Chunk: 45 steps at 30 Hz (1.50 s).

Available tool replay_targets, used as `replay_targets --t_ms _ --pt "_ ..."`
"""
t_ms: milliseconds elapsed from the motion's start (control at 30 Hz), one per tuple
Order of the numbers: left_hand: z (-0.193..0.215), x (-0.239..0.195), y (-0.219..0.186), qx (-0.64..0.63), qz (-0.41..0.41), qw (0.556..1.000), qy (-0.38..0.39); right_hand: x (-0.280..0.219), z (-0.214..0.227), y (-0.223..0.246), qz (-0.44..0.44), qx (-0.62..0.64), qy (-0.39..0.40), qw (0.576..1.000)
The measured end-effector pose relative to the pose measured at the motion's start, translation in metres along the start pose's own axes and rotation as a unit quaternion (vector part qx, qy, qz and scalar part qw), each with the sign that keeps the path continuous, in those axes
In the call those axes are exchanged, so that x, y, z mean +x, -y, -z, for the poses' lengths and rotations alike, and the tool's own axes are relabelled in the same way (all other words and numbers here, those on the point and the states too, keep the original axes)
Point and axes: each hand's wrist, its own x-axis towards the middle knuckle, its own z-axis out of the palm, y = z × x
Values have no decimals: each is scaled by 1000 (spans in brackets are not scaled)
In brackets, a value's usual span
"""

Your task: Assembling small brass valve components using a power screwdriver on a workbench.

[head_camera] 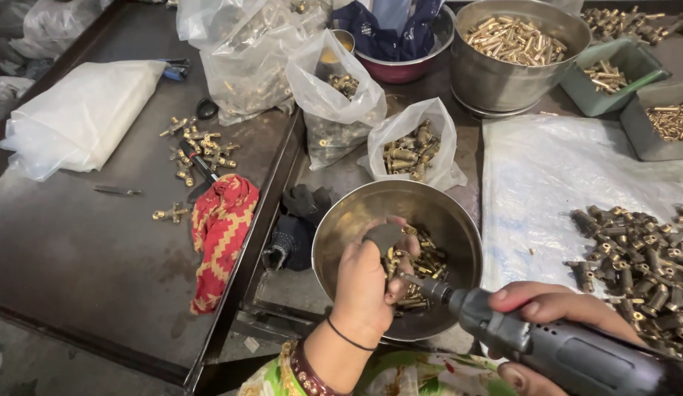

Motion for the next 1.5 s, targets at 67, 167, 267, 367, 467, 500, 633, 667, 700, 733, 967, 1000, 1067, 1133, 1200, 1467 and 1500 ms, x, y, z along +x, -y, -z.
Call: replay_targets --t_ms 67,167,267,367,467,500,633,667,700,733,967,1000,1067,1133,1200,1467,1500 --pt "-1 0 1 -3 -2 1000 15 1 -3 -1 2 -12 10 1000" --pt "-3 0 1 -13 10 1000 5 4 -10 1 15 -35 9 999" --pt "-2 -1 2 -10 10 1000 -3 3 -11 -1 -19 2 7 1000" --pt "-3 -2 2 -4 13 1000 -18 5 -11 -1 -19 4 7 1000" --pt "-3 -3 1 18 15 1000 -16 7 -9 -1 -8 -18 17 1000" --pt "-4 -3 -1 26 24 999 -22 8 -7 -1 -6 -8 33 999" --pt "-8 -6 -5 51 39 997 -46 13 1 -5 15 -21 63 998" --pt "-8 -6 -5 50 39 997 -46 15 6 -6 15 -22 64 998" --pt "-9 -7 -5 60 39 996 -48 16 10 -7 -1 -6 103 995" --pt "-9 -7 -5 70 39 995 -50 19 14 -8 -16 10 142 990" --pt "-8 -9 -2 88 49 994 -32 19 12 2 4 -17 162 987" --pt "-7 -9 0 96 47 994 -33 19 12 3 6 -24 148 989" --pt "-7 -8 1 104 45 993 -34 24 16 4 8 -31 134 991" --pt "-6 -8 1 118 50 991 -39 33 26 8 -21 -2 257 966" --pt "-2 -6 3 108 52 992 -37 29 24 2 -15 6 250 968" --pt "0 -3 -8 57 22 994 -94 12 2 -10 3 -59 84 995" --pt "1 -4 -12 71 -6 995 -74 12 -1 -11 -6 -54 78 995"
